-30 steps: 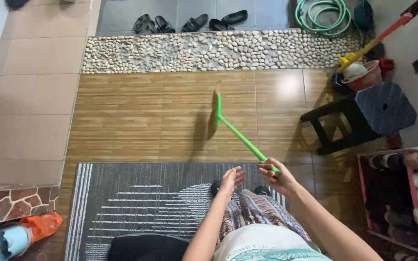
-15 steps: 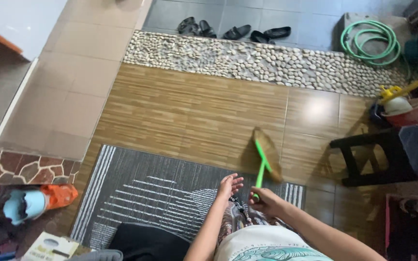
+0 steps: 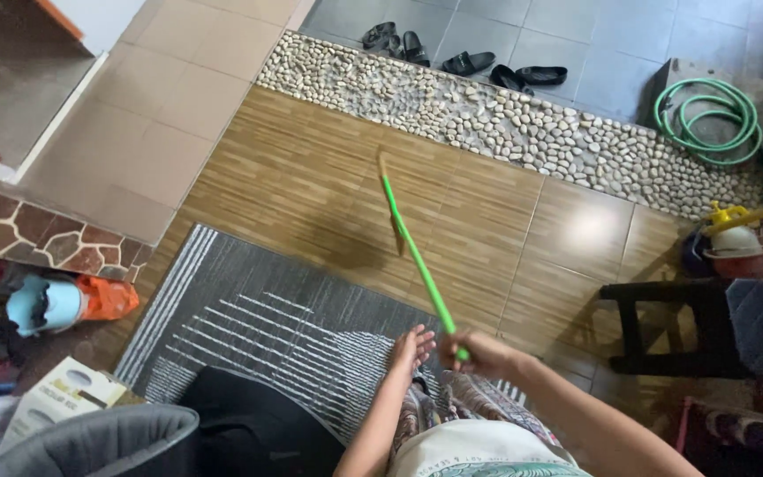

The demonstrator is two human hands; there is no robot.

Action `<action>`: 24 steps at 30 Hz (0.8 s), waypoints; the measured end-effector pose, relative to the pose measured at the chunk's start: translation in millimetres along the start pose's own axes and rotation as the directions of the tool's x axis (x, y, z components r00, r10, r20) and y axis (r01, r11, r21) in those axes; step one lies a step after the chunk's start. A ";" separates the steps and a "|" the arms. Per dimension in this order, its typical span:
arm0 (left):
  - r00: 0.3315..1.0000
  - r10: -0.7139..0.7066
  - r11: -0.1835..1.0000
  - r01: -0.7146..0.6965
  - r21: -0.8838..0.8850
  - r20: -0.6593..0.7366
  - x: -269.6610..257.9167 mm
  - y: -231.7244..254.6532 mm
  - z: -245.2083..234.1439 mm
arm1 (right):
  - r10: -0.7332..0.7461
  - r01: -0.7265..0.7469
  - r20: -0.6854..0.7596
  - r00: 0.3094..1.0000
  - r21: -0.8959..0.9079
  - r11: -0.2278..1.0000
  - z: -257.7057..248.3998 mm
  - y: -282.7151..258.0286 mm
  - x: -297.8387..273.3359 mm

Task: The recorder is sweeping the floor and hallway area using a broom.

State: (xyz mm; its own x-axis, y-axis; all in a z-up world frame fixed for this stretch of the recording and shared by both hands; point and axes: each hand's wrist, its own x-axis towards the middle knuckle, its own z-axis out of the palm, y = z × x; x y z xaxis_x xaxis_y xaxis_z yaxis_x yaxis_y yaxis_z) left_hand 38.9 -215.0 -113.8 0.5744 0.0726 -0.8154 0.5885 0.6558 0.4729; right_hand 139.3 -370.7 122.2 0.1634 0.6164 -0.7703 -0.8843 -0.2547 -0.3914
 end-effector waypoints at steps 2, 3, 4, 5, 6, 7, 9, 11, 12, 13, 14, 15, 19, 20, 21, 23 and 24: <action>1.000 -0.015 0.999 0.015 -0.033 0.001 0.4 -17.6 1.6 | 0.044 -0.041 0.048 0.998 -0.053 0.998 -0.8 20.6 -9.2; 0.999 -0.034 0.998 0.034 -0.055 0.004 -0.2 -26.1 0.9 | 0.085 -0.075 0.094 0.992 -0.098 0.992 -0.4 31.3 -13.5; 0.999 -0.032 0.997 0.032 -0.065 -0.001 3.2 -36.3 2.3 | 0.093 -0.082 0.096 0.991 -0.105 0.991 -3.8 35.6 -19.8; 0.999 -0.026 0.995 0.024 -0.093 -0.025 6.6 -47.1 3.0 | 0.136 -0.130 0.194 0.971 -0.046 0.990 -7.4 40.5 -25.6; 0.999 -0.021 0.993 0.015 -0.121 -0.049 10.1 -57.9 3.5 | 0.172 -0.183 0.292 0.941 0.009 0.983 -10.9 45.4 -31.2; 0.998 -0.018 0.991 0.010 -0.132 -0.056 2.1 -58.7 6.8 | 0.182 -0.190 0.296 0.938 -0.001 0.982 -15.3 49.5 -29.9; 0.990 0.088 0.964 -0.112 -0.242 -0.109 -14.9 -64.9 13.1 | 0.265 -0.344 0.439 0.858 0.108 0.933 -25.3 61.9 -28.0; 0.972 0.139 0.923 -0.196 -0.331 -0.189 -10.1 -85.1 6.4 | 0.287 -0.380 0.472 0.833 0.112 0.918 -43.5 83.8 -5.3; 0.947 0.183 0.872 -0.280 -0.400 -0.265 -7.9 -94.4 3.2 | 0.296 -0.407 0.503 0.812 0.124 0.905 -52.2 94.1 5.9; 0.944 0.185 0.867 -0.287 -0.407 -0.272 -22.9 -96.4 5.6 | 0.306 -0.413 0.505 0.807 0.112 0.904 -51.2 96.5 11.7; 0.935 0.127 0.833 -0.282 -0.475 -0.332 -38.2 -98.4 7.9 | 0.323 -0.447 0.520 0.791 0.129 0.885 -49.7 99.0 17.4; 0.920 0.064 0.795 -0.281 -0.537 -0.386 -54.3 -99.2 8.2 | 0.338 -0.481 0.537 0.773 0.148 0.864 -46.4 102.0 24.1; 0.947 -0.075 0.834 -0.112 -0.541 -0.313 -72.8 -129.0 -5.7 | 0.350 -0.461 0.457 0.818 0.158 0.873 -55.9 106.9 32.1; 0.956 -0.049 0.896 -0.085 -0.436 -0.289 -87.4 -129.7 -2.1 | 0.331 -0.410 0.367 0.870 0.163 0.897 -64.0 103.7 33.4; 0.966 -0.026 0.944 -0.061 -0.324 -0.259 -100.9 -130.1 2.5 | 0.305 -0.356 0.272 0.913 0.162 0.920 -73.0 99.7 34.8; 0.968 -0.019 0.937 -0.070 -0.342 -0.249 -106.4 -133.9 3.7 | 0.251 -0.259 0.129 0.959 0.048 0.965 -89.5 67.2 25.7; 0.972 -0.012 0.931 -0.075 -0.356 -0.236 -108.7 -134.8 4.4 | 0.167 -0.167 -0.008 0.986 -0.075 0.983 -97.2 49.9 21.8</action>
State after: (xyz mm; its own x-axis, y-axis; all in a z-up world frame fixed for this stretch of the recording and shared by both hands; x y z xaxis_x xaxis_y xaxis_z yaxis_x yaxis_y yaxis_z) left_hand -100.4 -314.6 -87.5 0.4165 0.2400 -0.8769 0.3021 0.8731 0.3825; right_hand 141.3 -442.4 37.0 0.0171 0.5594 -0.8288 -0.8635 -0.4095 -0.2943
